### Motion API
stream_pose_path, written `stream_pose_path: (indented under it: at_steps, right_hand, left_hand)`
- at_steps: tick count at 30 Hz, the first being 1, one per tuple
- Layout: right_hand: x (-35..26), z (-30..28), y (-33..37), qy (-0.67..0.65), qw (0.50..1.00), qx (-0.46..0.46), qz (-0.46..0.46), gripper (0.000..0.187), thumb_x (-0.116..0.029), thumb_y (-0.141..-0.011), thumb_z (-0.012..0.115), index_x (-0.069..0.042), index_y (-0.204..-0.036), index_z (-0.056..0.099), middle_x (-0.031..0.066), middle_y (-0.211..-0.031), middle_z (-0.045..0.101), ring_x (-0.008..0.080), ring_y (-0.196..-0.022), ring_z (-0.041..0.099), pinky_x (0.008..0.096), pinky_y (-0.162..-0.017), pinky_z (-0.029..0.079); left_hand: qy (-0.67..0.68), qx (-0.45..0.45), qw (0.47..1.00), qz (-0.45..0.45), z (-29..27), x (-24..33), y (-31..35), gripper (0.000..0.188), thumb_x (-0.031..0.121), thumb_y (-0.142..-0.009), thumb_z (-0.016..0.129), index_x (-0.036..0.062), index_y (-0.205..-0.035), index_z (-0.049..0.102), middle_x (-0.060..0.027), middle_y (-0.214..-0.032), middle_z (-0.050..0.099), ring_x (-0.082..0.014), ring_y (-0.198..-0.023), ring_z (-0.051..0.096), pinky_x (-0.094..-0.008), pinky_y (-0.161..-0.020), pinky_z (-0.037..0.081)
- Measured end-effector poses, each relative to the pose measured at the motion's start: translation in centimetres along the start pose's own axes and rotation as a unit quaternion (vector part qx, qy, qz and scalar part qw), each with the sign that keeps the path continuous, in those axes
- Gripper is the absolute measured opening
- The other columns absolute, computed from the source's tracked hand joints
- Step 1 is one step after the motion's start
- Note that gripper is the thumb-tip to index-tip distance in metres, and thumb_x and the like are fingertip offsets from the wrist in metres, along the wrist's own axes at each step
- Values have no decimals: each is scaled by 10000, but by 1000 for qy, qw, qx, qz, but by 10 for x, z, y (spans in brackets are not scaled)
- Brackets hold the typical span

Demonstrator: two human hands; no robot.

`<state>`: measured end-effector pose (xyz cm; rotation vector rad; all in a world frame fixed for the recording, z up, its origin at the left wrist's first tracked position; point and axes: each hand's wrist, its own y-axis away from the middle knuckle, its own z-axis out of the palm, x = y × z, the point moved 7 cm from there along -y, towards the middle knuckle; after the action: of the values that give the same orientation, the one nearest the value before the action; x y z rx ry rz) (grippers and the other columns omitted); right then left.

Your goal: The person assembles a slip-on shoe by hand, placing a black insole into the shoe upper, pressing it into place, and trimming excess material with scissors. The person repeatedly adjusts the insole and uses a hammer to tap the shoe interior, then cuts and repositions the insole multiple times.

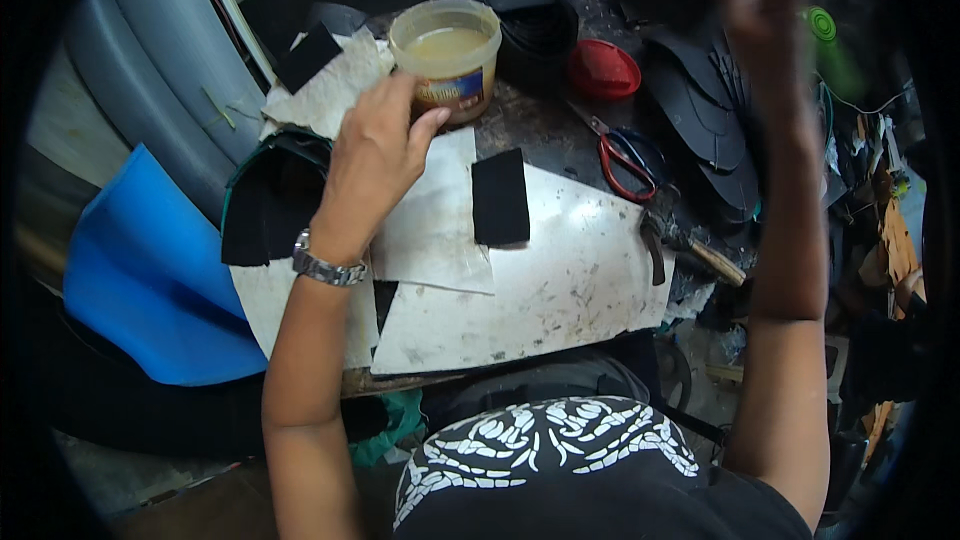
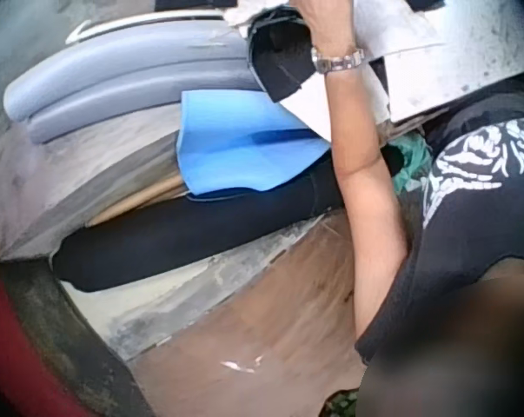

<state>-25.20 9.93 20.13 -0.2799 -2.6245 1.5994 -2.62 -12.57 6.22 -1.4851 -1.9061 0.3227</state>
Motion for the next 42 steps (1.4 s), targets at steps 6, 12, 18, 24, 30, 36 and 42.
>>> stream_pose_path:
  at_steps: [6, 12, 18, 24, 30, 36, 42]
  right_hand:
    - [-35, -81, -23, -102, 980, -137, 99, 352, -324, -1031, 587, -134, -1323, 637, 173, -1324, 610, 298, -1132, 630, 422, -960, 490]
    - [-39, 61, -9, -204, 886, -362, 204, 444, -274, -999, 626, -94, -1403, 584, 213, -1358, 587, 273, -1213, 591, 374, -1032, 470]
    - [-18, 209, 19, -160, 906, -369, 131, 598, -489, -1057, 442, -30, -1426, 549, 304, -1439, 498, 448, -1331, 496, 486, -1123, 397]
    - [-41, 313, 18, 45, 936, -337, 88, 864, -784, -968, 177, -226, -1064, 830, 204, -1476, 511, 450, -1439, 332, 726, -1085, 185]
    - [-58, 258, -15, -23, 926, -359, 115, 704, -560, -1063, 313, 16, -1337, 612, 347, -1446, 469, 495, -1353, 448, 624, -1124, 342]
    - [-83, 143, 20, 27, 865, -501, 30, 590, -508, -1037, 414, -16, -1258, 655, 295, -1351, 522, 435, -1273, 487, 612, -1056, 365]
    - [-104, 18, 94, -122, 942, -282, 132, 218, -23, -933, 573, 9, -1136, 644, 109, -947, 546, 192, -842, 573, 303, -765, 473]
  left_hand:
    - [205, 45, 944, 255, -43, 89, 7, 1271, 488, -661, 925, 130, -1620, 171, -181, -1665, 222, -379, -1479, 366, -491, -1171, 402]
    - [419, -92, 896, -112, 1, 100, 83, 806, 84, -920, 656, -19, -1579, 203, -256, -1474, 480, -286, -1325, 541, -397, -1105, 442]
    - [571, -56, 753, -322, 51, 80, 152, 608, 63, -1002, 592, -36, -1511, 274, -169, -1306, 584, -188, -1171, 610, -313, -986, 507]
    - [501, -36, 819, -275, 80, 90, 159, 772, 196, -1036, 603, -43, -1577, 107, -219, -1412, 506, -253, -1261, 557, -354, -1059, 454]
    - [548, -135, 775, -283, 67, 93, 148, 831, -17, -983, 569, 48, -1625, 46, -197, -1430, 502, -233, -1271, 548, -347, -1057, 458]
    - [458, -204, 827, -254, 42, 75, 123, 811, -143, -904, 500, 42, -1628, 184, -204, -1452, 489, -189, -1157, 611, -282, -919, 540]
    - [373, -191, 871, -256, 47, 82, 127, 675, -122, -888, 563, -26, -1527, 366, -157, -1206, 640, -132, -962, 669, -239, -814, 553]
